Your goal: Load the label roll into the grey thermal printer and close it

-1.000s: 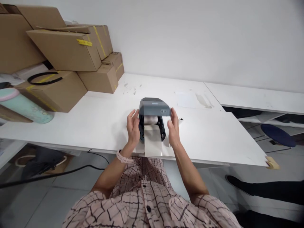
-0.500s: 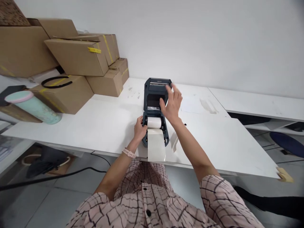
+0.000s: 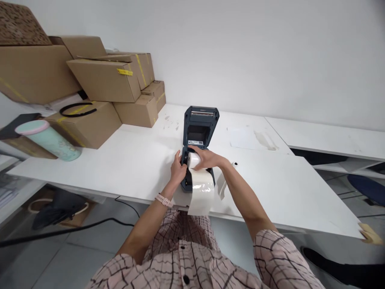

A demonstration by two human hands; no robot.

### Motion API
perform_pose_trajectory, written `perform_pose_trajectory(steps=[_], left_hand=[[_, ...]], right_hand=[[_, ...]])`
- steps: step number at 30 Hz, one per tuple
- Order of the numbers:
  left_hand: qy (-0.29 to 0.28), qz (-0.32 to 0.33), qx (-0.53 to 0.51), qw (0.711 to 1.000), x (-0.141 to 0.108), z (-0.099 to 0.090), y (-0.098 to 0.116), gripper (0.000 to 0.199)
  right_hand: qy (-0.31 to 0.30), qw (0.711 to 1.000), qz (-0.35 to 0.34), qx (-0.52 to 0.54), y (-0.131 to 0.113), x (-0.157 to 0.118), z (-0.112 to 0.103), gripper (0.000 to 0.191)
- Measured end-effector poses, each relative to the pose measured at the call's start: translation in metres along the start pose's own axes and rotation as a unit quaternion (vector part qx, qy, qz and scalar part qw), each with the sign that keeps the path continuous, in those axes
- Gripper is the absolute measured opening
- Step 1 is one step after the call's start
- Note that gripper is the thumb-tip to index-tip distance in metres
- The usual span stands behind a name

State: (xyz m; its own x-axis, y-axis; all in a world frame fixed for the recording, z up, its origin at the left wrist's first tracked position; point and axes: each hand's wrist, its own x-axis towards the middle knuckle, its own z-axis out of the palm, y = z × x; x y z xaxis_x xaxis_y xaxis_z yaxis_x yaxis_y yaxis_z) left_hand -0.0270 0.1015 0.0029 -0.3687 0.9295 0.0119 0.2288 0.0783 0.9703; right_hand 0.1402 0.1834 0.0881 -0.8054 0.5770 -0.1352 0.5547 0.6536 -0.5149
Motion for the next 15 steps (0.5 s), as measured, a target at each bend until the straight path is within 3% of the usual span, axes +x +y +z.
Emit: perform_pose_trajectory(steps=[3,5,9,12,15], left_hand=[[-0.006,-0.013,-0.011,1.000,-0.002,-0.001,0.002,0.085],[-0.015,-0.023,-0.016,0.999,-0.004,-0.002,0.004,0.084],[-0.015,-0.025,-0.024,0.999,-0.005,-0.003,0.006,0.082],[-0.012,-0.024,-0.028,0.999,-0.004,-0.002,0.005,0.083],[-0.009,-0.024,-0.028,0.999,-0.003,-0.001,0.005,0.085]], right_hand=[[0.064,0.985,-0.104,0.125,0.008,-0.046,-0.025,0.104],[0.124,0.968,-0.114,0.184,0.023,-0.071,-0.039,0.091],[0.261,0.924,-0.009,0.278,0.081,-0.085,-0.051,0.073],[0.334,0.879,0.088,0.329,0.127,-0.070,-0.040,0.068],[0.364,0.852,0.159,0.342,0.158,-0.050,-0.020,0.068]])
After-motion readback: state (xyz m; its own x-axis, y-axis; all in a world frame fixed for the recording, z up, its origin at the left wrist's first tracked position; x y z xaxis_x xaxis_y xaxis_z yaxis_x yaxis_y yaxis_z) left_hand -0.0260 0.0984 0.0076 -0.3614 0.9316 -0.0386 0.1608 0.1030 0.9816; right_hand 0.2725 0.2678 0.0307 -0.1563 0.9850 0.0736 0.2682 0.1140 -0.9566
